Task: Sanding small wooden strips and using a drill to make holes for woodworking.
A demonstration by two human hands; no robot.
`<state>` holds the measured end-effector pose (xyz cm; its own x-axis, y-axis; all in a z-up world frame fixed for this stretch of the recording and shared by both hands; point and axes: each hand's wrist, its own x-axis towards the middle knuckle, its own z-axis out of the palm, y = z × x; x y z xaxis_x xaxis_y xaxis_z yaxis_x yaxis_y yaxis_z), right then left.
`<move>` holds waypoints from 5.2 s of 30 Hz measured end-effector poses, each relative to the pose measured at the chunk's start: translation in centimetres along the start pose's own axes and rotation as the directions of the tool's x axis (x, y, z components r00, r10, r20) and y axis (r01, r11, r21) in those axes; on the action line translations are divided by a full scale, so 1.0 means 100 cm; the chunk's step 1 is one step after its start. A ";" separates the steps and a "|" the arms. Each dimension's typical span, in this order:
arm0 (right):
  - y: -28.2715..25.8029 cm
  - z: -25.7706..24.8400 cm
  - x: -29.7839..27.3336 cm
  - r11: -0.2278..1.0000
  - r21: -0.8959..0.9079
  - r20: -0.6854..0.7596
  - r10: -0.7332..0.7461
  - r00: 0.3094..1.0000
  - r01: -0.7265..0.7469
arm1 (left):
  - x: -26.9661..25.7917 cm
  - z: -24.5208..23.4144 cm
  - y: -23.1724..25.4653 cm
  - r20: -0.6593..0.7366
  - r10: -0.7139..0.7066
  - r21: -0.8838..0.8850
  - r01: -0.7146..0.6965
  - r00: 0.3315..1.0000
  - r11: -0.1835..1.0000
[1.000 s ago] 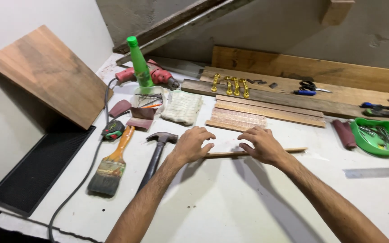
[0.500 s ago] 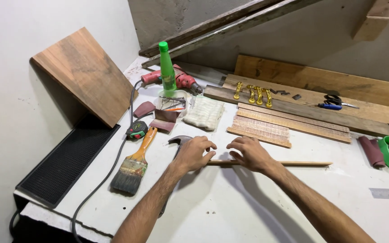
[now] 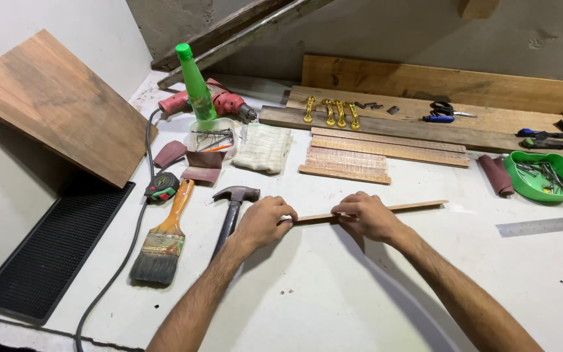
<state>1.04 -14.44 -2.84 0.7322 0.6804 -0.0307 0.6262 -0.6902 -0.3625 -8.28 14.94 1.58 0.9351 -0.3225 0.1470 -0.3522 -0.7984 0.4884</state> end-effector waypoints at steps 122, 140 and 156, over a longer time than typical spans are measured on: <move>-0.145 -0.134 0.405 0.928 0.364 -0.015 0.089 0.996 -0.078 | 0.137 -0.162 -0.259 -0.430 -0.522 -0.280 0.442 0.736 0.852; -0.178 -0.185 0.395 0.959 0.281 -0.145 0.009 0.989 0.033 | 0.127 -0.181 -0.238 -0.412 -0.570 -0.181 0.550 0.711 0.816; -0.201 -0.228 0.364 0.924 0.250 -0.321 -0.202 0.925 0.289 | 0.101 -0.308 -0.140 -0.838 -0.021 0.203 0.347 0.545 0.916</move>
<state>21.22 18.64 24.58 0.6368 0.6902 0.3437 0.7231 -0.3798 -0.5770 7.36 38.56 22.69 0.5502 0.2673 0.7911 -0.0061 -0.9461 0.3239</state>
